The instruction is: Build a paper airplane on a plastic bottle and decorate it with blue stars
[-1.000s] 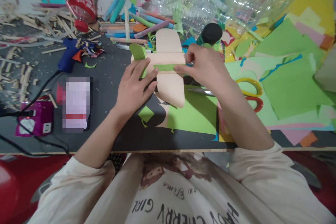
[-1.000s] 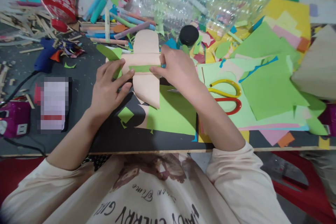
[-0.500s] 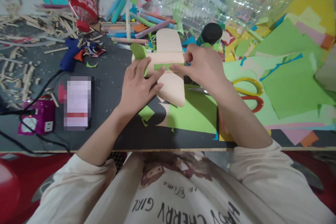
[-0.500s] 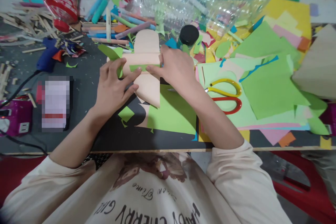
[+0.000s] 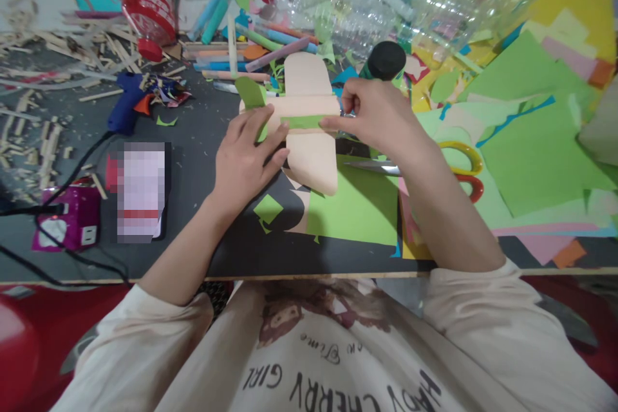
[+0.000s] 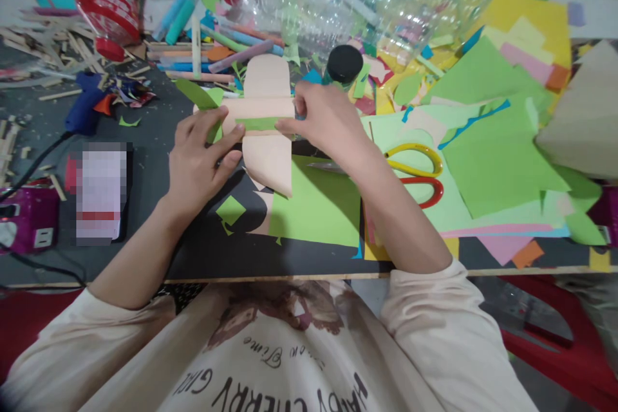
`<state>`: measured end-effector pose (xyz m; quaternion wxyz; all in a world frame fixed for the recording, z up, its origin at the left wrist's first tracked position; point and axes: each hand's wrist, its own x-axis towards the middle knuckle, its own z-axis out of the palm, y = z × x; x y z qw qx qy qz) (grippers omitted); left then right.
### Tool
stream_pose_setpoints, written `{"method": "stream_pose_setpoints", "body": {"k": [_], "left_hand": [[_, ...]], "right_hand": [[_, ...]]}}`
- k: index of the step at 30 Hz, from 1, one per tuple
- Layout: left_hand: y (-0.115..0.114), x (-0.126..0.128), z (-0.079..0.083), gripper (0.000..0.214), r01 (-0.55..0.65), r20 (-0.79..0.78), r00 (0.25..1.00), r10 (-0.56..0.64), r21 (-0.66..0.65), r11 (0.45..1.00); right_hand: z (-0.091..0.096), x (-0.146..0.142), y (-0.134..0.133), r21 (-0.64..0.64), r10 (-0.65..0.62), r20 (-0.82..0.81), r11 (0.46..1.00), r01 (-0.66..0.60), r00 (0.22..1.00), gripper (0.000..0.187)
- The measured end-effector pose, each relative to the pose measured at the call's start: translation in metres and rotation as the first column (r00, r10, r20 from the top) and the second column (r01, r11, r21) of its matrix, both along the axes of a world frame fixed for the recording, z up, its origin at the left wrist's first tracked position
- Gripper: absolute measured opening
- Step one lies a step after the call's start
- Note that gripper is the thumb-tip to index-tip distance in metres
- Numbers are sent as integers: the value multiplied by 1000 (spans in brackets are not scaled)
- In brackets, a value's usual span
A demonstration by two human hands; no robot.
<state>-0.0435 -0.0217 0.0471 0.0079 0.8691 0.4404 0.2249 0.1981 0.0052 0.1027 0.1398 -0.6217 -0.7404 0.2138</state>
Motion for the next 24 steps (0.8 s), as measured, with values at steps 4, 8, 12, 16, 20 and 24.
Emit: {"method": "stream_pose_setpoints", "body": {"k": [4, 8, 12, 16, 20, 24], "left_hand": [[-4, 8, -3, 56, -34, -1, 999, 34, -5, 999], [-6, 13, -8, 54, -42, 8, 999, 42, 5, 999], [-5, 10, -4, 52, -33, -14, 999, 34, 7, 999], [-3, 5, -1, 55, -20, 39, 999, 21, -35, 999], [0, 1, -4, 57, -10, 112, 994, 15, -46, 999], [2, -1, -6, 58, 12, 119, 993, -7, -43, 999]], "right_hand": [[2, -15, -6, 5, -72, 64, 997, 72, 995, 35], [7, -24, -11, 6, -113, 123, 994, 113, 986, 41], [9, -17, -9, -13, -63, 91, 998, 65, 994, 31], [8, 5, -3, -22, 54, -36, 998, -55, 998, 13], [2, 28, 4, -57, 128, -77, 990, -133, 989, 33], [-9, 39, 8, 10, 177, 39, 984, -177, 983, 50]]}}
